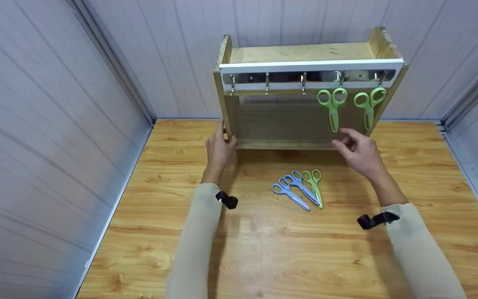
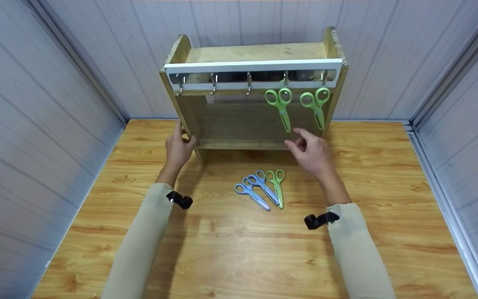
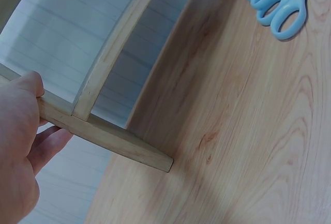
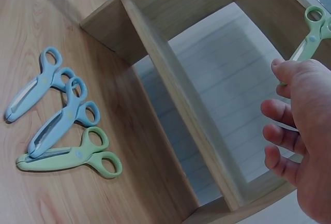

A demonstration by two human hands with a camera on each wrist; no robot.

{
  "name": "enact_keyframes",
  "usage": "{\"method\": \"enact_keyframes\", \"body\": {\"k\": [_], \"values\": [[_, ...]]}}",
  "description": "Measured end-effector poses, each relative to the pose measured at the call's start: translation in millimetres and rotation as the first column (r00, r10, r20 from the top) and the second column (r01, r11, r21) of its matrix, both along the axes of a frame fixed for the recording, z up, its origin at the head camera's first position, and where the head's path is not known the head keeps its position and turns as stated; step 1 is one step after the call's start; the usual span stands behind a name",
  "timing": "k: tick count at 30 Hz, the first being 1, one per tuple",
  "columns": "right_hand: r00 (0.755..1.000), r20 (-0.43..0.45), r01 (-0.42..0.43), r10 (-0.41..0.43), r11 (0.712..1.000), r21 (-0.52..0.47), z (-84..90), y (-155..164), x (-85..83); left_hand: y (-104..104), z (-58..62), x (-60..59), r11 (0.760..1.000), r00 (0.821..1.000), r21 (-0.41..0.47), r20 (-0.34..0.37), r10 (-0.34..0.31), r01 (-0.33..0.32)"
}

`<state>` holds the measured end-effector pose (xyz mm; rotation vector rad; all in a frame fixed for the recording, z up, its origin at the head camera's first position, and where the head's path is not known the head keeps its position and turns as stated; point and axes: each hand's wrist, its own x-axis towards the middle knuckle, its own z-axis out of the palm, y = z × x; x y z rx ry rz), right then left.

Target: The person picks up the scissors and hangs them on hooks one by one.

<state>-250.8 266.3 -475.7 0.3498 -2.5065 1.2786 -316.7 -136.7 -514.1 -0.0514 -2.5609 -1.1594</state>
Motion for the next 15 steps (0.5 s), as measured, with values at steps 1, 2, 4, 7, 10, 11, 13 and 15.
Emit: {"method": "enact_keyframes", "body": {"k": [1, 2, 4, 7, 10, 11, 13, 15], "values": [[1.000, 0.001, 0.001, -0.001, 1.000, 0.005, -0.6, 0.4, -0.3, -0.1, -0.1, -0.1, 1.000, 1.000, 0.002, -0.001, -0.001, 0.001], [1.000, 0.001, 0.000, 0.000, 1.000, 0.008, -0.7, 0.4, -0.3, -0.1, 0.1, 0.0, 1.000, 1.000, 0.004, -0.003, -0.001, 0.001], [1.000, -0.006, 0.000, 0.000, 1.000, 0.013, -0.9, 0.2, 0.1, -0.3, -0.1, -0.2, 1.000, 1.000, 0.003, -0.007, 0.000, 0.000], [1.000, -0.019, 0.002, -0.002, 1.000, 0.021, -1.6, -0.4, 0.6, -0.3, 0.1, -0.1, 1.000, 1.000, 0.005, -0.012, 0.002, -0.002], [1.000, -0.026, 0.000, 0.001, 1.000, 0.025, -3.8, -0.6, 0.3, -0.1, -0.3, -0.5, 1.000, 1.000, 0.006, -0.017, 0.004, -0.004], [1.000, -0.027, -0.002, 0.003, 1.000, 0.028, -4.7, -0.7, 0.1, 0.0, -0.4, -0.5, 1.000, 1.000, 0.009, -0.017, 0.005, -0.005], [1.000, -0.028, -0.007, 0.008, 1.000, 0.028, -6.6, -0.5, -0.2, 0.1, -0.6, -0.7, 1.000, 1.000, 0.012, -0.016, 0.007, -0.007], [0.999, -0.029, -0.016, 0.016, 1.000, 0.026, -8.3, -0.3, -0.3, 0.0, -1.0, -1.2, 1.000, 1.000, 0.012, -0.014, 0.011, -0.011]]}}
